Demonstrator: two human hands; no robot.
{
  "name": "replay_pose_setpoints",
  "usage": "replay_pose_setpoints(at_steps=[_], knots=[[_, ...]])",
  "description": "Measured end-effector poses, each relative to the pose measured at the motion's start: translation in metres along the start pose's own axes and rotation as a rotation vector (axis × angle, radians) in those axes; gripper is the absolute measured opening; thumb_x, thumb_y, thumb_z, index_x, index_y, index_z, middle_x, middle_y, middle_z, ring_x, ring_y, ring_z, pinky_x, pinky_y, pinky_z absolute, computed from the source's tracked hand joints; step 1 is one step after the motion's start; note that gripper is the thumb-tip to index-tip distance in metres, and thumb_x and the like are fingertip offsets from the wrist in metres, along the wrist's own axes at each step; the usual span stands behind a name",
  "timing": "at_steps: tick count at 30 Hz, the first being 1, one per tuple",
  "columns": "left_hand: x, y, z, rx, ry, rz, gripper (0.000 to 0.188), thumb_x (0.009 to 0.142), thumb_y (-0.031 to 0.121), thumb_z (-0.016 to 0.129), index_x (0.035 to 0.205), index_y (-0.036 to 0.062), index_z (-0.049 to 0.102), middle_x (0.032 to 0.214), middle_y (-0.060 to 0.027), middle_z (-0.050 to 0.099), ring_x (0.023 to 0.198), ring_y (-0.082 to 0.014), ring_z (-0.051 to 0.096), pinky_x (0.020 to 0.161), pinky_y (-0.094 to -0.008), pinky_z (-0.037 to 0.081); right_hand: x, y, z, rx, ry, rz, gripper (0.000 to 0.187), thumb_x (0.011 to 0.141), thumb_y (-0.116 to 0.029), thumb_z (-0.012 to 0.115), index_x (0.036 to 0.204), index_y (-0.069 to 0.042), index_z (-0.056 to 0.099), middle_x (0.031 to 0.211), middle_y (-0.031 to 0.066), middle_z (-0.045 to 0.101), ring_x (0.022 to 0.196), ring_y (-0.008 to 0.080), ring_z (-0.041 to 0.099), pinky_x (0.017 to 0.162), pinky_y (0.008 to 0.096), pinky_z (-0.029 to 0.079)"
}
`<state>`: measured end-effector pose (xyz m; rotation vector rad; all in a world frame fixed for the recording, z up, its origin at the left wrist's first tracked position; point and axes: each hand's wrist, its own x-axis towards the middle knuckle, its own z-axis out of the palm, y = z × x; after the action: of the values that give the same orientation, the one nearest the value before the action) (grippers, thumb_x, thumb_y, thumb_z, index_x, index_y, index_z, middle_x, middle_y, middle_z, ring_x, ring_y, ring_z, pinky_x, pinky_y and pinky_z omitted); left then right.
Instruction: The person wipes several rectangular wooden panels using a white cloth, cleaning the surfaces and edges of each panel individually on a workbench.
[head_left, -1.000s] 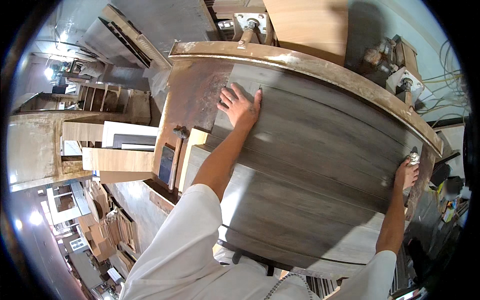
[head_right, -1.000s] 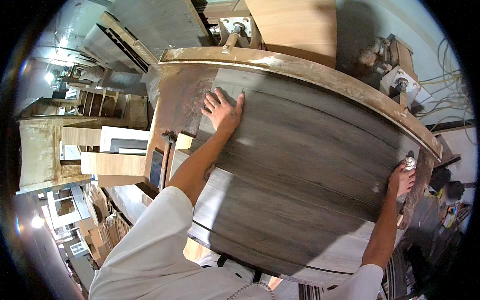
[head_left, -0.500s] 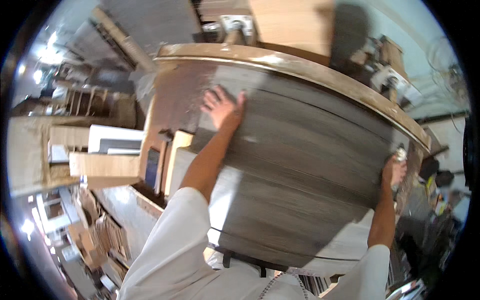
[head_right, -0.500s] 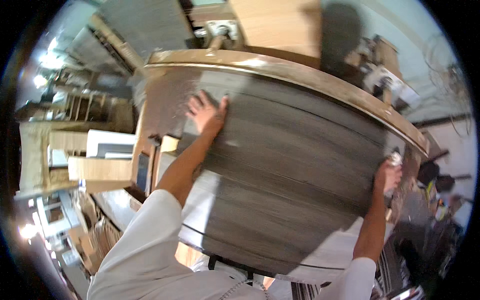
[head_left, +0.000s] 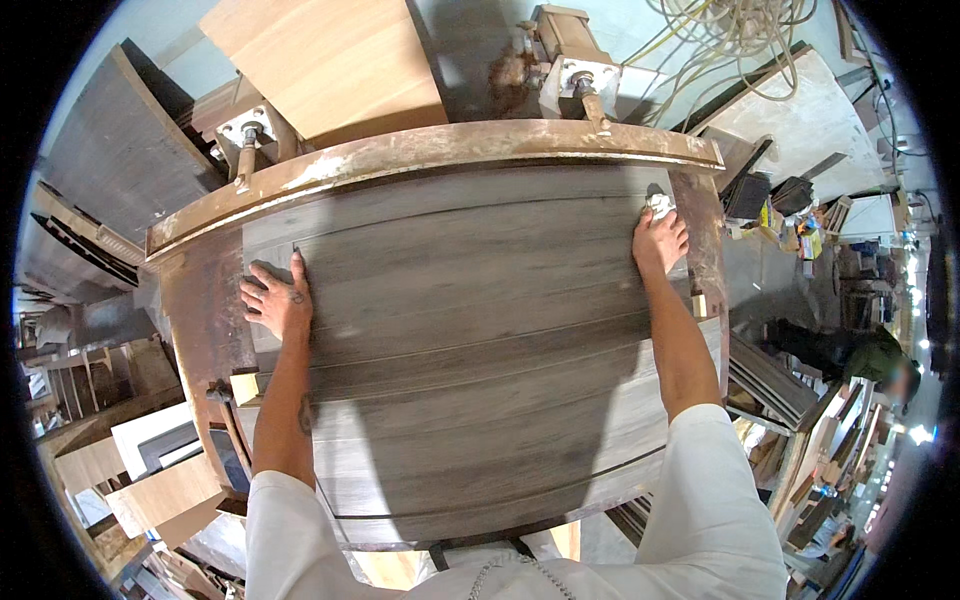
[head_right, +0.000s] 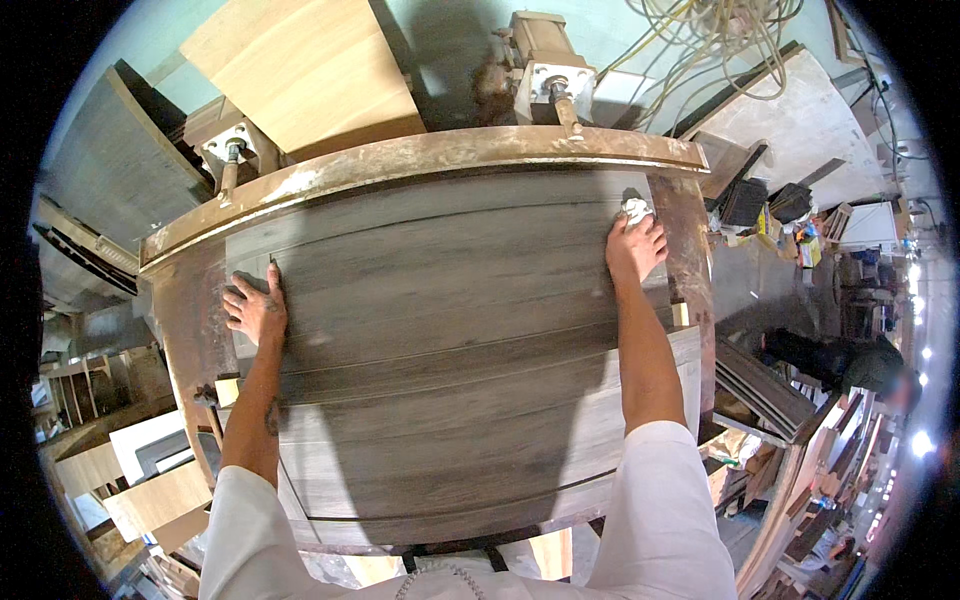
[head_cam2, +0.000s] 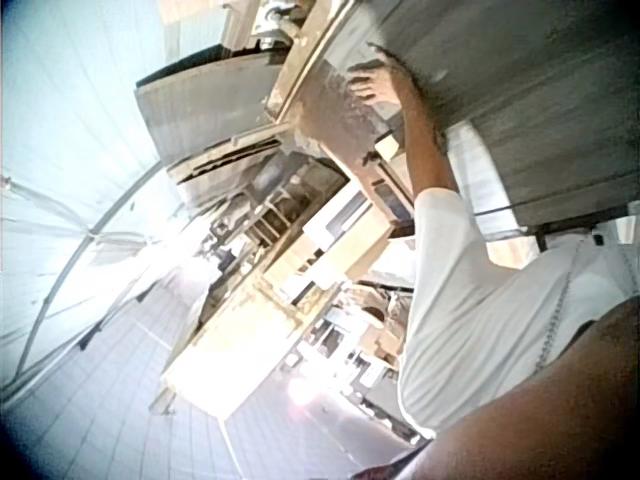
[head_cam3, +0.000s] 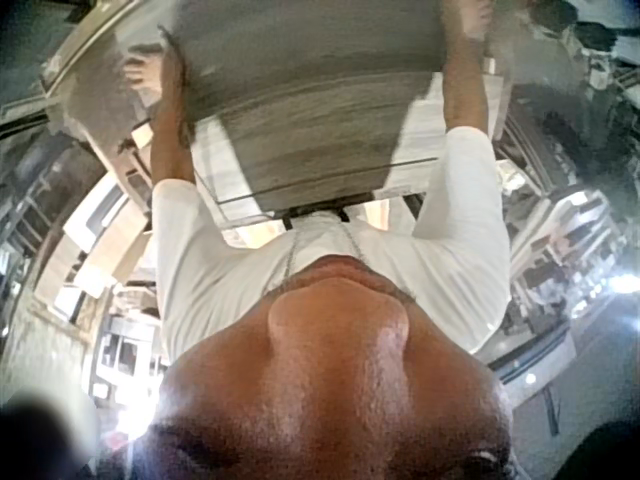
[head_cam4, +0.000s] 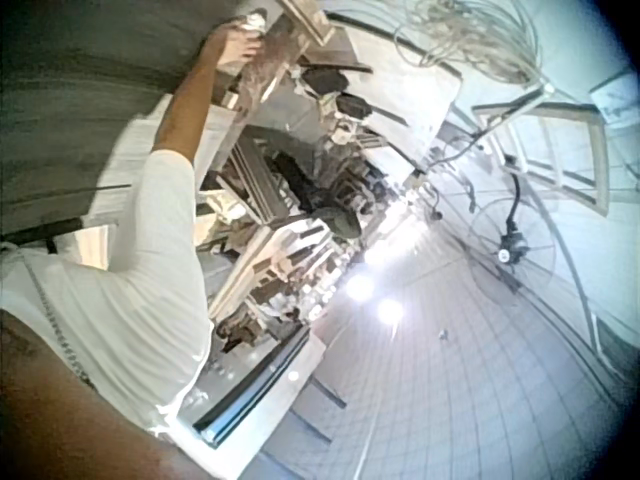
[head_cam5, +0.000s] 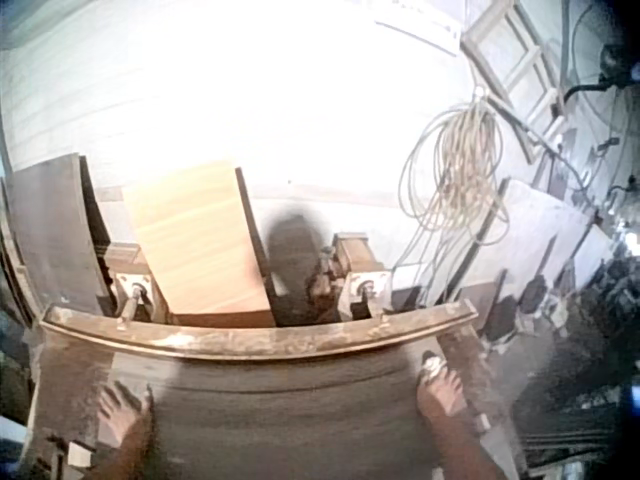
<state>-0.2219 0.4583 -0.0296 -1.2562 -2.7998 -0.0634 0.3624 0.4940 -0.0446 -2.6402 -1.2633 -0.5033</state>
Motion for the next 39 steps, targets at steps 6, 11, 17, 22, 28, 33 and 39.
replay_pose_setpoints(at_steps=[6, 11, 17, 22, 28, 33, 39], knots=[[0.002, -0.006, 0.002, -0.001, -0.018, -0.009, 0.092, 0.083, 0.073, 0.033, 0.145, 0.0051, 0.02, 0.145, -0.0289, 0.02, 0.136, -0.0406, 0.018, 0.105, -0.0616, 0.017, -0.003, -0.007, -0.008, 0.009, -0.047, 0.02, 0.054, 0.086, -0.046, 0.047, 0.118, -0.003, 0.047, 0.124, 0.0205, 0.047, 0.116, 0.0378, 0.043, 0.098, 0.0528, 0.03], [0.001, -0.003, 0.004, -0.009, -0.027, -0.001, 0.093, 0.083, 0.074, 0.032, 0.145, 0.0053, 0.019, 0.146, -0.0287, 0.018, 0.137, -0.0404, 0.017, 0.104, -0.0618, 0.017, -0.002, -0.005, -0.008, 0.033, -0.01, -0.013, 0.057, 0.087, -0.046, 0.048, 0.119, 0.0, 0.045, 0.121, 0.0225, 0.048, 0.116, 0.0397, 0.043, 0.097, 0.0523, 0.031], [0.0, -0.003, 0.005, 0.019, -0.011, 0.021, 0.091, 0.084, 0.072, 0.033, 0.145, 0.0059, 0.018, 0.145, -0.0288, 0.02, 0.135, -0.0403, 0.019, 0.102, -0.0631, 0.019, -0.001, -0.002, -0.004, 0.039, -0.09, -0.003, 0.055, 0.089, -0.045, 0.046, 0.12, 0.0, 0.044, 0.128, 0.0234, 0.043, 0.12, 0.039, 0.039, 0.102, 0.055, 0.023], [-0.001, -0.004, 0.004, 0.022, -0.017, -0.007, 0.091, 0.083, 0.073, 0.032, 0.145, 0.0071, 0.02, 0.145, -0.0284, 0.02, 0.136, -0.0387, 0.019, 0.104, -0.0607, 0.016, 0.019, 0.01, -0.02, 0.133, -0.407, -0.01, 0.052, 0.09, -0.046, 0.046, 0.123, -0.006, 0.043, 0.13, 0.0251, 0.04, 0.12, 0.0415, 0.039, 0.098, 0.0559, 0.031], [0.002, -0.01, 0.005, 0.029, -0.01, 0.005, 0.093, 0.082, 0.075, 0.031, 0.145, 0.0069, 0.02, 0.146, -0.0271, 0.021, 0.136, -0.0389, 0.018, 0.104, -0.0617, 0.018, 0.082, 0.099, -0.126, 0.392, -0.818, -0.207, 0.063, 0.08, -0.038, 0.069, 0.128, -0.003, 0.047, 0.126, 0.0179, 0.053, 0.113, 0.0233, 0.052, 0.093, 0.0392, 0.042], [0.002, -0.004, 0.011, -0.011, -0.013, 0.003, 0.094, 0.081, 0.076, 0.031, 0.145, 0.008, 0.02, 0.147, -0.0266, 0.019, 0.137, -0.0384, 0.016, 0.104, -0.0616, 0.017, 0.073, 0.144, -0.116, 0.294, -0.967, -0.209, 0.061, 0.076, -0.046, 0.071, 0.116, -0.004, 0.052, 0.122, 0.0198, 0.054, 0.112, 0.0263, 0.053, 0.093, 0.0363, 0.04], [0.003, -0.008, 0.01, -0.033, -0.018, -0.018, 0.095, 0.08, 0.077, 0.031, 0.145, 0.0088, 0.022, 0.147, -0.0263, 0.019, 0.137, -0.0384, 0.017, 0.106, -0.0591, 0.015, 0.056, 0.13, -0.062, 0.165, -0.918, -0.322, 0.067, 0.072, -0.052, 0.072, 0.107, 0.002, 0.056, 0.109, 0.0216, 0.059, 0.102, 0.0311, 0.057, 0.084, 0.0391, 0.043]])
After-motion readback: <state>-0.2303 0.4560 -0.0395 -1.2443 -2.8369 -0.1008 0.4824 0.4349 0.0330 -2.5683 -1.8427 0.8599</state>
